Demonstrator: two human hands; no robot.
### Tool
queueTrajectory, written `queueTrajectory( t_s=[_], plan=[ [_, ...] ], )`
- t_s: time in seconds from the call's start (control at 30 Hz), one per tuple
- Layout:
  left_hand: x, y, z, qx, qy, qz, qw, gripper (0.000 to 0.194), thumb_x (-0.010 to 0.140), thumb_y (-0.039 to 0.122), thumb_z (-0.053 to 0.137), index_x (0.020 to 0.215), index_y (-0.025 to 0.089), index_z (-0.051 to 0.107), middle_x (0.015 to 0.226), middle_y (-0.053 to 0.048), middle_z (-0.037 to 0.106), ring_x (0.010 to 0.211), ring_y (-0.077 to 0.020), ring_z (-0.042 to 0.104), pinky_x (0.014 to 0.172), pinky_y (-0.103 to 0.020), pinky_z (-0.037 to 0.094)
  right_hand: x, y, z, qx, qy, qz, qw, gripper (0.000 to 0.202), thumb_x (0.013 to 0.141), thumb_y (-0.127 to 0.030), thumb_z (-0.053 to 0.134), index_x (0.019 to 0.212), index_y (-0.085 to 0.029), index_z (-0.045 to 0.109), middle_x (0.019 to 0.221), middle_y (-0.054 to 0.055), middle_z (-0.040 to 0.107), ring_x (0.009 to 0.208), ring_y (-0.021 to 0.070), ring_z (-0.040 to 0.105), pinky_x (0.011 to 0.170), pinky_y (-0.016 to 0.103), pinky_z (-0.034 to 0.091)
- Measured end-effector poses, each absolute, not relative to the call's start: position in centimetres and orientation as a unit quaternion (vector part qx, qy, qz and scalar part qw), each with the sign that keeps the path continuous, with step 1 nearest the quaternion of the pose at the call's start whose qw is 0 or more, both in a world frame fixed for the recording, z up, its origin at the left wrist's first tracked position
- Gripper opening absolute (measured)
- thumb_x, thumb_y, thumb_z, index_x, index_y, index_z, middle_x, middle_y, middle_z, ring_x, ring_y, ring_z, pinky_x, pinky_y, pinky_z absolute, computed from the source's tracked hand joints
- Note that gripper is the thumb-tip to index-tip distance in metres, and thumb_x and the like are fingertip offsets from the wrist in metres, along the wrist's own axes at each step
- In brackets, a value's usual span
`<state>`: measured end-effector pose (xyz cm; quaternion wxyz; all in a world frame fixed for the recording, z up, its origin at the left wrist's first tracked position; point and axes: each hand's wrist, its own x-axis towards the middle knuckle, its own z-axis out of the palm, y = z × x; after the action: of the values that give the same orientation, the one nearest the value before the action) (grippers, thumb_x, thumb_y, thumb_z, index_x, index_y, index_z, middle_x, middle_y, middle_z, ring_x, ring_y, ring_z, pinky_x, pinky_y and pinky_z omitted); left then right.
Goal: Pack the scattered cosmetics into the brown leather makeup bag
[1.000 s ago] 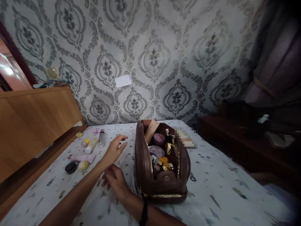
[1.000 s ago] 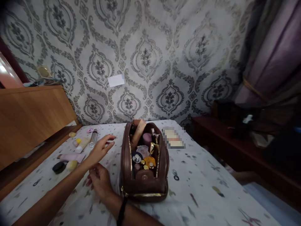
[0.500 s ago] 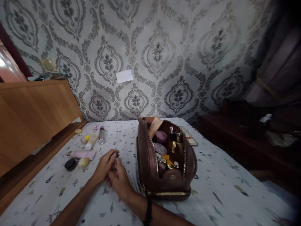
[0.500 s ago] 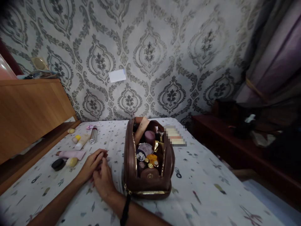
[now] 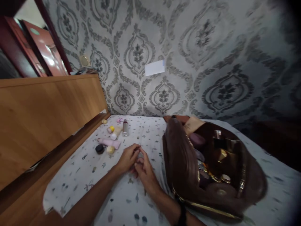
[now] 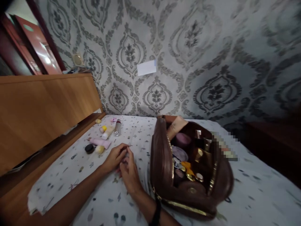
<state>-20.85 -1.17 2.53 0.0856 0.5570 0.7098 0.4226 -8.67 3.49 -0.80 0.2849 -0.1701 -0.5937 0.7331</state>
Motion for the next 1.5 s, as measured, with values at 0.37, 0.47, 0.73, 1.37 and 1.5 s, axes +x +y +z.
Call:
queueTrajectory(
  t_s=[0.37,0.47,0.73,1.37,1.5],
  plan=[
    [-24.1,-2.5,3.6,0.523,0.784,0.310,-0.126,0.025,0.096,0.016,0.043,0.110,0.017,0.064,0.107,-0.011,0.069,0.106,-0.0248,0.061,0.096,-0.038,0.047,-8.6,3.3,0.1,-0.177,-0.597,0.733,0.274,0.061,0.075,-0.040,0.061,0.129,-0.019,0.043,0.088,0.003,0.062,0.061,0.0177,0.064,0.051,0.028,0.047],
    [-26.0,-3.3,4.8,0.467,0.828,0.274,-0.150,0.028,0.095,0.014,0.041,0.108,0.016,0.065,0.110,-0.013,0.068,0.109,-0.0278,0.058,0.098,-0.041,0.044,-8.4,3.3,0.5,-0.175,-0.605,0.729,0.268,0.058,0.075,-0.042,0.061,0.126,-0.018,0.045,0.089,0.003,0.062,0.062,0.0178,0.065,0.051,0.028,0.047],
    [-31.2,-7.5,6.6,0.354,0.903,0.209,-0.128,0.025,0.095,0.029,0.044,0.088,0.021,0.066,0.085,-0.006,0.070,0.084,-0.0229,0.063,0.075,-0.032,0.044,-8.4,3.3,0.5,-0.172,-0.607,0.728,0.267,0.052,0.074,-0.040,0.059,0.120,-0.018,0.048,0.088,0.003,0.059,0.062,0.0175,0.065,0.050,0.028,0.046],
    [-40.2,-1.9,6.5,0.373,0.910,0.177,-0.031,0.038,0.095,0.036,0.060,0.128,0.017,0.057,0.129,-0.011,0.060,0.111,-0.0244,0.062,0.094,-0.048,0.053,-8.3,3.2,0.6,-0.162,-0.606,0.730,0.270,0.043,0.077,-0.044,0.062,0.112,-0.020,0.056,0.085,0.003,0.060,0.061,0.0175,0.064,0.050,0.028,0.046],
    [-40.3,-1.7,6.4,0.364,0.914,0.180,-0.009,0.037,0.095,0.037,0.060,0.126,0.017,0.058,0.124,-0.010,0.062,0.106,-0.0230,0.063,0.091,-0.046,0.054,-8.4,3.3,0.4,-0.159,-0.601,0.734,0.274,0.041,0.077,-0.044,0.064,0.110,-0.021,0.058,0.083,0.002,0.060,0.061,0.0179,0.064,0.050,0.028,0.046]
  ],
)
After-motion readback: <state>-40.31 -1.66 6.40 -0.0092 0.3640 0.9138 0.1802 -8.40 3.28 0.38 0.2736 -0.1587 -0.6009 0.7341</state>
